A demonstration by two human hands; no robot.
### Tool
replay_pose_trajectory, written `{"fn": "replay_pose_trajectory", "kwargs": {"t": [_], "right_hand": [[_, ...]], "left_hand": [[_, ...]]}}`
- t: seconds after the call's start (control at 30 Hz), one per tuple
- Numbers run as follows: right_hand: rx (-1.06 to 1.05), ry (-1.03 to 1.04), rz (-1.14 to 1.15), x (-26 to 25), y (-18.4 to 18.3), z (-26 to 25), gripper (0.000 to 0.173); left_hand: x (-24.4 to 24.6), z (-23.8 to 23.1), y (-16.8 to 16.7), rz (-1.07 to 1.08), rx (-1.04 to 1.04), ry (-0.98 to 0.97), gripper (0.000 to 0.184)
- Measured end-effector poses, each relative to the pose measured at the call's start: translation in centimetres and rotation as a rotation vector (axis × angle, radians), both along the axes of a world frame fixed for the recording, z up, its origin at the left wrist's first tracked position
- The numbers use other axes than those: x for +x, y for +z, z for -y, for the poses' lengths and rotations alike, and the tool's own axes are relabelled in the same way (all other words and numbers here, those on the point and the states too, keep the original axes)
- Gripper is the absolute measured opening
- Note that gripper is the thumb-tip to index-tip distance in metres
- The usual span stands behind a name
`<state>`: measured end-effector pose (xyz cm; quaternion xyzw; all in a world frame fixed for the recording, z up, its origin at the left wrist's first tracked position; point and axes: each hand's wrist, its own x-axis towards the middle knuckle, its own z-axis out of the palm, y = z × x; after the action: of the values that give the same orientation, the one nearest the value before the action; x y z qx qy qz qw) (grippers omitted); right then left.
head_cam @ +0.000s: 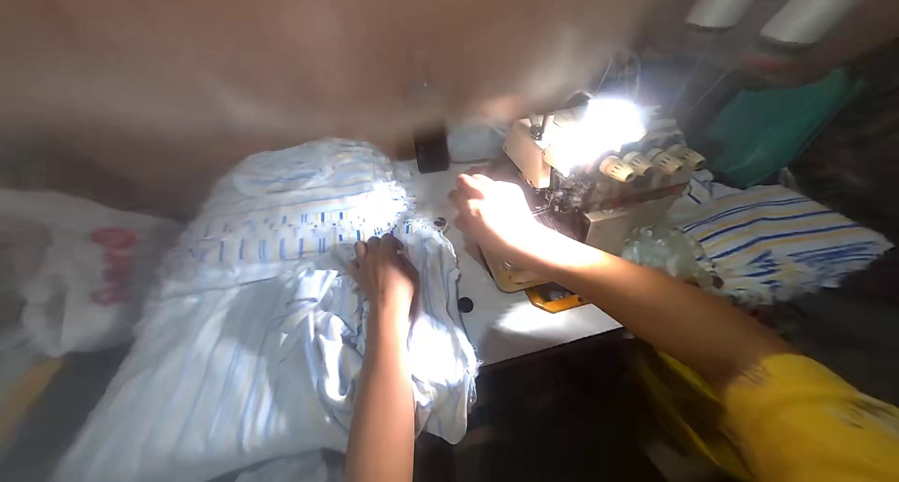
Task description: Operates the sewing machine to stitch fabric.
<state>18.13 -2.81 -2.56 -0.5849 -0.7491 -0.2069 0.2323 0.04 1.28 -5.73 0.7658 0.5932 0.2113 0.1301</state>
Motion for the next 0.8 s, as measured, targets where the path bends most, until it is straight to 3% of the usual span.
{"fn": "replay_pose_trajectory", "kwargs": {"t": [0.2,0.3,0.37,0.47,0.53,0.63,0.8], "right_hand": [[0.220,-0.049,-0.013,4.3,-1.6,7.0,0.013],[0.270,-0.087,-0.019,6.0,-3.0,8.4,0.015],[0.270,-0.113,-0.059,6.5,-3.9,8.7,0.015],[0.283,-0.131,-0.103,6.6,-4.1,8.7,0.015],[0.284,-0.132,-0.118,6.6,-4.0,8.7,0.014],[0.282,-0.142,-0.150,6.8,-3.9,8.8,0.014],[0.293,-0.149,-0.188,7.0,-4.5,9.0,0.015]], "left_hand": [[-3.4,-1.9,-1.4,0.665,0.554,-0.036,0.028],[-2.9,1.0,2.0,0.607,0.770,0.050,0.027],[-1.0,2.8,3.8,0.526,0.832,-0.110,0.023],[3.6,3.2,4.0,0.441,0.696,-0.498,0.019],[6.5,2.6,3.0,0.277,0.472,-0.650,0.021],[9.8,1.2,1.2,0.205,0.194,-0.704,0.022],[10.4,1.0,1.4,0.131,0.269,-0.657,0.016]]}}
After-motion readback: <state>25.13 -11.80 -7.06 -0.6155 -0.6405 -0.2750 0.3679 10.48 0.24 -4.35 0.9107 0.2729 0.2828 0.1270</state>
